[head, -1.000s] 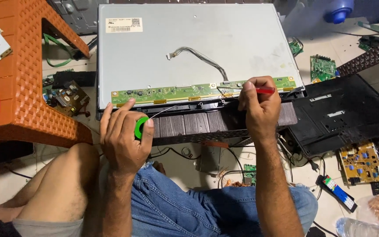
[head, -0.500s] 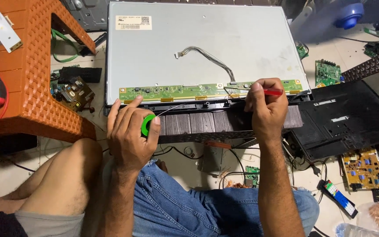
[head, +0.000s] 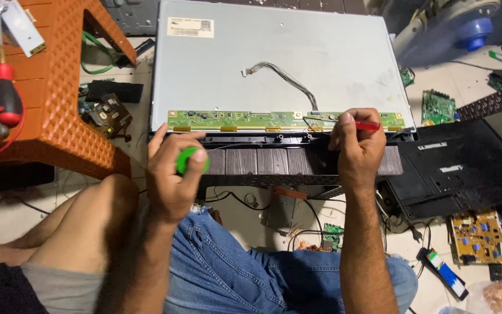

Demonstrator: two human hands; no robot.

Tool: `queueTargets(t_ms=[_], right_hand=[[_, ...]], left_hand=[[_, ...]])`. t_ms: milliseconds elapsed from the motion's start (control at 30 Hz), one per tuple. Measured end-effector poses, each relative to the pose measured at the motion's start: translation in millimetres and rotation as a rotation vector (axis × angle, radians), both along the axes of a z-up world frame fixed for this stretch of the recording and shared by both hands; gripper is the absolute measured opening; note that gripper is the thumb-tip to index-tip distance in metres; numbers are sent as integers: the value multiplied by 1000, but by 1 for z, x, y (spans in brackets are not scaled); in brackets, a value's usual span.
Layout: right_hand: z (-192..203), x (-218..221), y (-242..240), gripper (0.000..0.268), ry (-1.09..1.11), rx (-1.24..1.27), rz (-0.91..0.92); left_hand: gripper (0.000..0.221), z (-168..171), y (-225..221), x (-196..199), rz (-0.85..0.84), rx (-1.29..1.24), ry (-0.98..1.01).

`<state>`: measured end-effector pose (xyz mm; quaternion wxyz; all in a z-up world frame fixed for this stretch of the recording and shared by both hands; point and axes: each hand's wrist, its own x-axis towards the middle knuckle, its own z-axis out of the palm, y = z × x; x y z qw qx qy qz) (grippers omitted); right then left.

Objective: Removing a long circuit board from a display panel using a screwdriver and manual manipulation

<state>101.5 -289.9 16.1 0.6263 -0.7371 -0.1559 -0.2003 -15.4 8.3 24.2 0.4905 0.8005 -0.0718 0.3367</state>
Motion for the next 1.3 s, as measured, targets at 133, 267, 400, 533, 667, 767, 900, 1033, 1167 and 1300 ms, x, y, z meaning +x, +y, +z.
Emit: queueTargets(t_ms=[133,267,400,533,667,767,900,1033,1167,1300], right_hand=[[-1,0,-1,22,-5,8,39],[0,0,0,22,-23,7,39],[0,0,-1,22,-17,7,38],[15,-13,6,14,112,52,52],[16,-14,6,19,99,48,62],[11,-12,4,20,84,48,69],[6,-8,1,27,47,54,84],[4,-7,0,25,56,70,89],[4,-7,-1,28,47,51,93],[4,-8,0,27,32,40,95]], left_hand=[[31,4,18,1,-65,-367,-37],[28,0,48,18,-69,-370,-96],[21,1,69,29,-129,-389,-75],[9,13,82,31,-43,-334,63],[15,22,91,33,-43,91,230],[17,30,90,33,-57,286,346],[28,46,92,39,-103,446,538],[27,57,96,45,-147,509,559],[28,59,103,42,-127,580,482],[31,57,100,35,-121,617,477]])
